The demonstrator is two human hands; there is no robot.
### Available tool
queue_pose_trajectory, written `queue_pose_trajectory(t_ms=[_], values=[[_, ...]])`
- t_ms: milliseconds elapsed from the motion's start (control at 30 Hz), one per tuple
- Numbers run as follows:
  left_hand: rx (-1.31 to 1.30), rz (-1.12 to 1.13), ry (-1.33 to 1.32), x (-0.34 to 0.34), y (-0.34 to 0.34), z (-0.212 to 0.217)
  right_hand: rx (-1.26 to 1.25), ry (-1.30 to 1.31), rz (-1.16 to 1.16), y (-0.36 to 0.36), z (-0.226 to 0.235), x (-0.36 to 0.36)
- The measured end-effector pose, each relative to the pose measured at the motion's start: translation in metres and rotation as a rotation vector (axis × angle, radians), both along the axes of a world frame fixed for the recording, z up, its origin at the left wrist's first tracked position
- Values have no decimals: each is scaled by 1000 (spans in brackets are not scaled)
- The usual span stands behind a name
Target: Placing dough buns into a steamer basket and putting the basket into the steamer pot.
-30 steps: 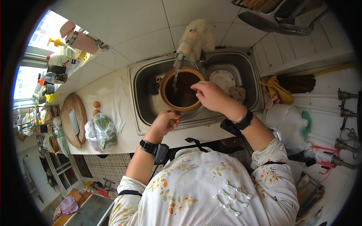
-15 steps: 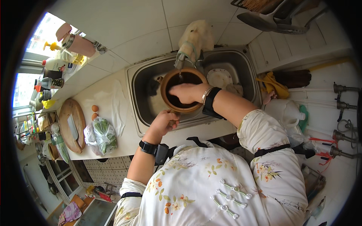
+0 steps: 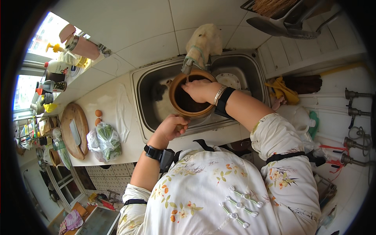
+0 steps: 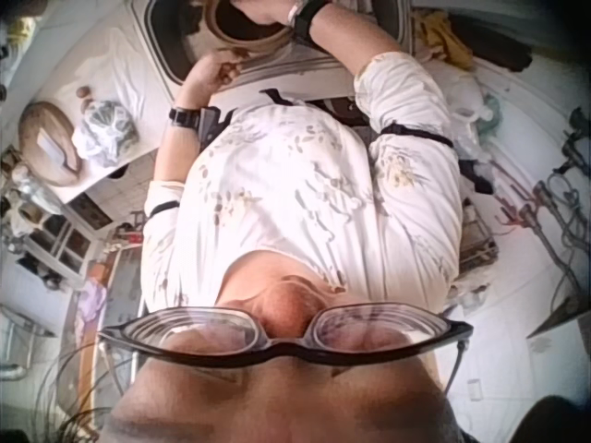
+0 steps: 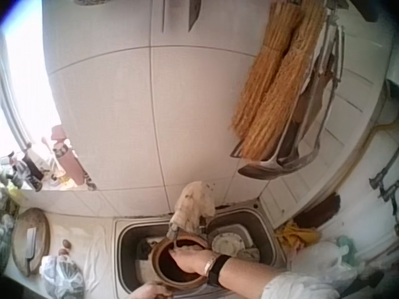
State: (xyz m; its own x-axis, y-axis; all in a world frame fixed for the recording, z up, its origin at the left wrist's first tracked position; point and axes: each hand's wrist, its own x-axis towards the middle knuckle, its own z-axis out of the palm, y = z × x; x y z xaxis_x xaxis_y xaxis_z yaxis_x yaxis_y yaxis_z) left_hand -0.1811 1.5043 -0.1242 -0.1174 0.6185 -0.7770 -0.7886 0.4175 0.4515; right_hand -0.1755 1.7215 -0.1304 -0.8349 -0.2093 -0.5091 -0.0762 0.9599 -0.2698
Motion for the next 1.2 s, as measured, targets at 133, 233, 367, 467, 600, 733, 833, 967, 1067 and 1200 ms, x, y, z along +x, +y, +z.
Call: queue_pose_trajectory(t_ms=[133,233,367,467,600,733,833,967,1067,1200], values=[[-3,11,-17,2,4,-5,13,3,36,3,-3,4],[-35,54,-32,5,4,-5,-5,39,34,5,0,4],[-53,36,-35,10,8,-6,88,-38,120,2,0,2],[-54,36,-27,8,7,-2,61,42,111,2,-3,6],[-55,41,-13,10,7,-4,63,91,134,5,-3,0],[-100,66,-48,10,8,1,100,114,189,-1,-6,5],[-65,43,-23,11,6,1,46,104,138,-2,0,3],[-73,33,-11,13,9,5,74,64,183,-5,2,3],[-83,70,-56,12,11,4,27,78,153,4,-5,4],[-88,56,-65,18,10,5,142,-87,190,3,12,-4]])
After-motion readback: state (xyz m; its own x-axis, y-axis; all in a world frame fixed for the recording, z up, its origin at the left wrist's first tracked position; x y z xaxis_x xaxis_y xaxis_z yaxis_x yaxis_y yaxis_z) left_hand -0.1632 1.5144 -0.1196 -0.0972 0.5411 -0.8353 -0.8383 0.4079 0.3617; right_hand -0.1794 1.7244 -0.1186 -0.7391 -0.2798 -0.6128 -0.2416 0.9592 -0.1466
